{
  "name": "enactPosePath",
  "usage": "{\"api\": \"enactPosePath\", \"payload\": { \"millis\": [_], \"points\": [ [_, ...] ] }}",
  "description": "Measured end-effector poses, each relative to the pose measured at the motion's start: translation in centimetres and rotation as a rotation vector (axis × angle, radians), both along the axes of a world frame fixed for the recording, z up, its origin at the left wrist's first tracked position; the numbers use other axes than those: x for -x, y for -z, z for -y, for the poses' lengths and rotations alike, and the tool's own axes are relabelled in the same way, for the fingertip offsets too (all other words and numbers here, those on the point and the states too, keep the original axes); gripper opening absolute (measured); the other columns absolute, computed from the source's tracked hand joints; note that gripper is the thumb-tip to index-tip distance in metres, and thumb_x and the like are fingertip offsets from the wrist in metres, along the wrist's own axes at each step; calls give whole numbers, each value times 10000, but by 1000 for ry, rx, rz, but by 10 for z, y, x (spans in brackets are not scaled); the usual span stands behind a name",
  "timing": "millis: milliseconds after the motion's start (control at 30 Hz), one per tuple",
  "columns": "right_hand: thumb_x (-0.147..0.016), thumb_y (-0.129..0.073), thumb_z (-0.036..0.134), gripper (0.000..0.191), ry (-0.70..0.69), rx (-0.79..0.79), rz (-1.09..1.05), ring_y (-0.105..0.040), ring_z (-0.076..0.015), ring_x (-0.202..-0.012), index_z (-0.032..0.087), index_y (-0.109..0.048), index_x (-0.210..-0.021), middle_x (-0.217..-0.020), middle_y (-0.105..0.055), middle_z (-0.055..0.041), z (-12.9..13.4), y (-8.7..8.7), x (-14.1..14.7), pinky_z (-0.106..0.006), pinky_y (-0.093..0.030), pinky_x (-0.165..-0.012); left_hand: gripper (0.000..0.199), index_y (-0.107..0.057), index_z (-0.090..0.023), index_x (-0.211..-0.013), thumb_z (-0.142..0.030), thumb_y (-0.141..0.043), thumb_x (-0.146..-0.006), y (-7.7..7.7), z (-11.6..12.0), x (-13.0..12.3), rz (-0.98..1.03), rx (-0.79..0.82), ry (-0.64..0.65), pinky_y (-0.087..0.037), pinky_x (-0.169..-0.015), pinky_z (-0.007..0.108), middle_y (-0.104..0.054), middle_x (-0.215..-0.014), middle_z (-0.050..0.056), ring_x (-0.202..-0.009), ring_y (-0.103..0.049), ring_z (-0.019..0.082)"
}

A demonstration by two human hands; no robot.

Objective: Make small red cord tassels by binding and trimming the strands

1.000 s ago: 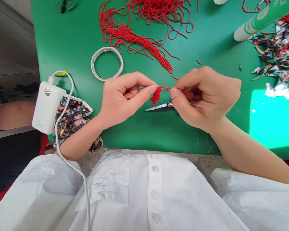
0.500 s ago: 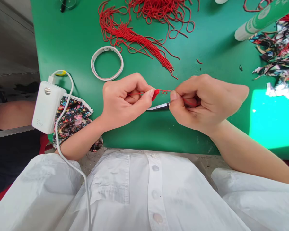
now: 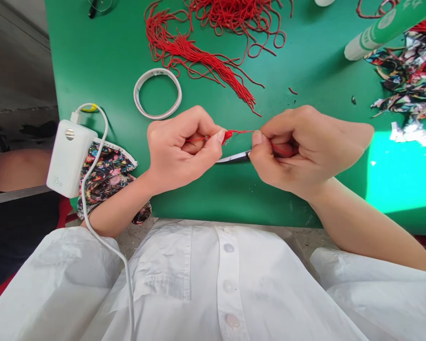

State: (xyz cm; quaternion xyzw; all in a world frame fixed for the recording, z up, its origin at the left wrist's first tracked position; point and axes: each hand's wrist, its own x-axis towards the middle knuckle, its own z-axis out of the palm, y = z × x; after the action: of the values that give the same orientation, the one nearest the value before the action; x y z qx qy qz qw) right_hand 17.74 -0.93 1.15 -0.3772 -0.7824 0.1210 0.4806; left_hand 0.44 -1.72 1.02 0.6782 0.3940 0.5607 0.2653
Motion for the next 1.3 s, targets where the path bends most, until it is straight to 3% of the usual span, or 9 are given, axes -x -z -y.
{"api": "enactPosePath", "payload": {
  "millis": [133,200,300,500,600,700,833,1033,1300],
  "points": [
    [-683,-547,72,362,25,104,99,-87,-75,-404,212,-234,-564,-458,-130,77,0,-4,-2,-264,-290,-426,226,-508,-183,-625,-89,-654,-770,-1,1,0,-1,-29,-21,-206,-393,163,-242,-430,-103,-421,-163,-4],
    [-706,-556,90,343,0,143,65,-102,-80,-400,219,-272,-563,-458,-137,79,-1,-2,-3,-275,-286,-430,211,-516,-193,-648,-118,-639,-803,-1,1,0,-43,6,-5,-214,-395,165,-251,-435,-101,-411,-174,-2],
    [-763,-566,120,205,-52,113,-64,-235,-92,-409,242,-429,-670,-495,-319,67,-6,6,-5,-285,-277,-443,177,-537,-210,-694,-153,-633,-831,3,0,3,-105,-24,41,-225,-391,166,-250,-449,-103,-394,-181,0],
    [-866,-556,211,152,-141,59,-99,-484,-167,-596,246,-467,-749,-656,-552,-17,-19,11,-9,-329,-399,-575,122,-571,-218,-751,-157,-628,-839,10,-5,7,-287,-132,103,-275,-416,159,-271,-456,-109,-401,-218,7],
    [-908,-562,265,155,-214,235,-136,-550,-180,-701,242,-493,-771,-742,-586,-35,-20,8,-12,-343,-450,-640,82,-622,-219,-789,-193,-610,-866,10,-6,8,-325,-160,108,-265,-403,157,-346,-449,-105,-390,-239,4],
    [-929,-580,350,194,-337,498,-214,-575,-153,-695,231,-511,-791,-796,-603,-34,-20,5,-12,-299,-470,-586,83,-668,-214,-836,-225,-601,-884,9,-6,7,-371,-171,103,-280,-417,152,-480,-487,-90,-397,-317,-4],
    [-927,-605,323,175,-469,716,-268,-488,-72,-553,212,-526,-818,-738,-565,15,-19,4,-12,-212,-404,-466,97,-700,-213,-850,-228,-609,-882,10,-5,8,-382,-160,89,-289,-422,157,-574,-525,-80,-397,-361,-6],
    [-901,-609,190,158,-483,725,-263,-366,-42,-493,193,-527,-766,-628,-463,65,-18,1,-11,-189,-353,-454,79,-719,-229,-797,-166,-674,-814,7,-4,7,-349,-166,77,-286,-394,183,-622,-512,-87,-360,-365,2],
    [-859,-665,211,167,-275,664,-161,-201,-53,-421,201,-578,-716,-461,-280,103,-12,-2,-10,-255,-207,-447,62,-705,-207,-810,-187,-656,-842,14,-3,7,-508,-364,-33,-333,-464,155,-678,-577,-74,-520,-599,3]
  ]
}}
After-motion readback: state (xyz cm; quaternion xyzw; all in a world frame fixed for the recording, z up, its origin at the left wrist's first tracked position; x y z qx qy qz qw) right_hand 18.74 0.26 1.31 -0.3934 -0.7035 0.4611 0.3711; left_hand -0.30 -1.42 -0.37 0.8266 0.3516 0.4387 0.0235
